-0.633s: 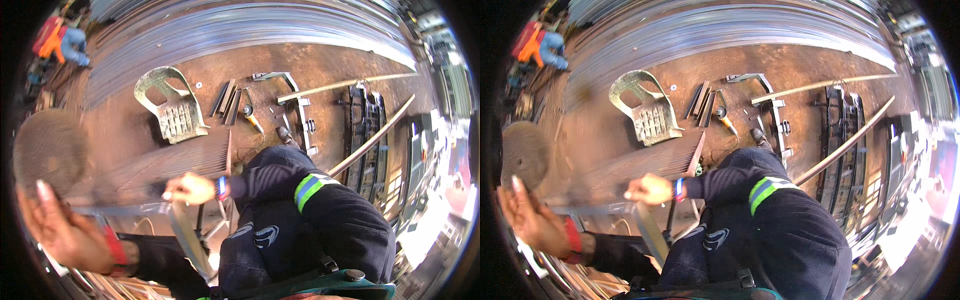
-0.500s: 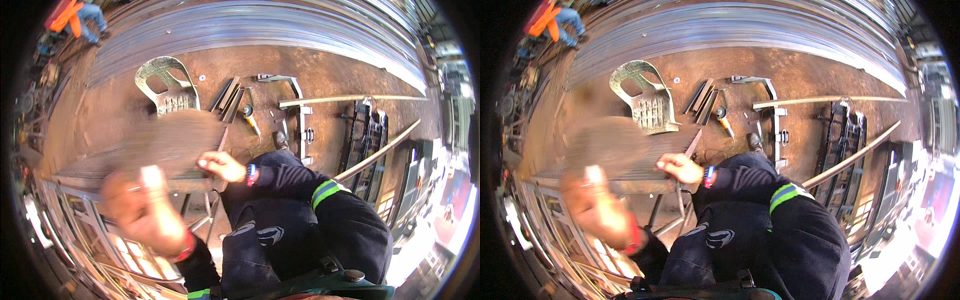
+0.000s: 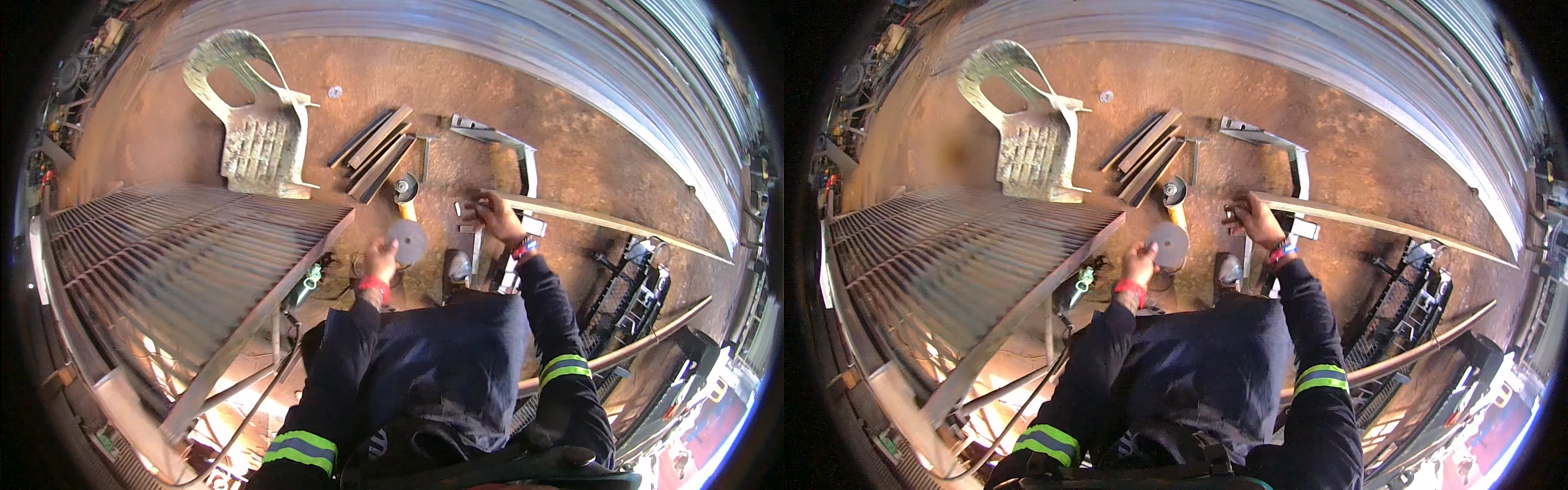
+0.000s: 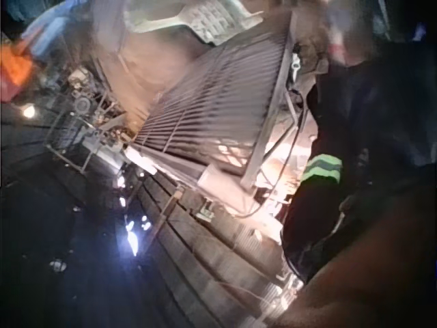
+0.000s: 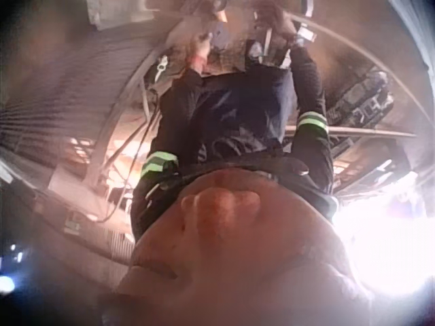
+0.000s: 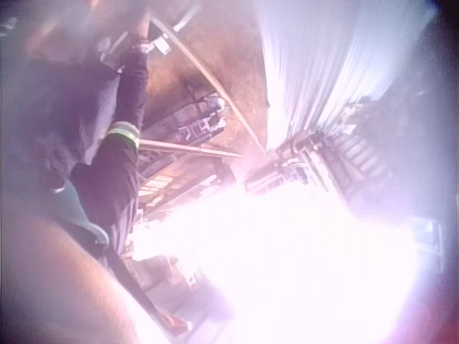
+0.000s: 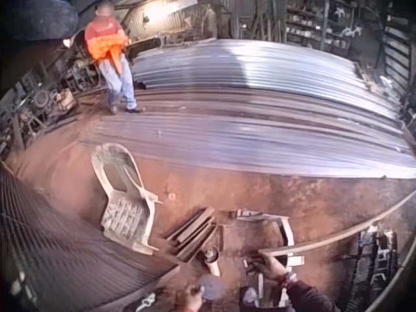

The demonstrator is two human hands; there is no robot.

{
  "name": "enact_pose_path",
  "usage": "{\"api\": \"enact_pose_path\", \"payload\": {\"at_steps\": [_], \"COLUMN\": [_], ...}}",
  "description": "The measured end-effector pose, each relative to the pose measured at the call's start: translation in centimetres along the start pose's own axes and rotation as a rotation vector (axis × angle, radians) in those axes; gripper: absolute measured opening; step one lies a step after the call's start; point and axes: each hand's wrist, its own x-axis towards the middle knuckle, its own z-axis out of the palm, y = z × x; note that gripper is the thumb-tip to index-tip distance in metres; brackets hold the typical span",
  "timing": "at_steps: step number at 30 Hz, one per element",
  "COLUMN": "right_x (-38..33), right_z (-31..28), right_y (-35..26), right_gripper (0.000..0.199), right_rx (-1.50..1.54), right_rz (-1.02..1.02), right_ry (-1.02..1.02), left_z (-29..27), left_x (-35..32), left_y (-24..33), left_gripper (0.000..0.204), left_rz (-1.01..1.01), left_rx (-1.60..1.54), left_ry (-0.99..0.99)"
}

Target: The person measures a curved metal bar with a tape measure and marks it with a square. They then use an angle grinder to cut the metal bar, producing sparks. The person repeats the measuring and cutting process on the same metal bar.

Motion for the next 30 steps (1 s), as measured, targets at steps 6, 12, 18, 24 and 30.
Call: {"api": "enact_pose_path", "payload": {"at_steps": [6,12,18,24,30], "right_x": [16.8,22.4,18.8,17.5,18.7], "right_z": [1.2,1.7,3.0,3.1,3.2], "right_y": [1.5,5.7,10.1,14.9,18.5], "right_gripper": [0.027,0.033,0.035,0.036,0.034], "right_rx": [-0.383,0.288,0.252,0.312,-0.04], "right_rz": [-0.14,-0.271,-0.366,-0.375,-0.439], "right_ry": [-0.141,-0.394,-0.252,-0.157,-0.011], "left_z": [2.8,7.3,10.2,8.5,10.3], "left_x": [23.5,35.3,35.4,33.8,30.4], "left_y": [-9.3,-14.0,-17.2,-17.0,-15.7], "left_gripper": [0.02,0.029,0.026,0.03,0.091], "left_rz": [0.287,0.551,0.647,0.603,0.985], "left_rx": [-0.183,-0.248,-0.349,-0.359,0.139], "left_ry": [0.202,0.151,0.093,0.103,0.406]}}
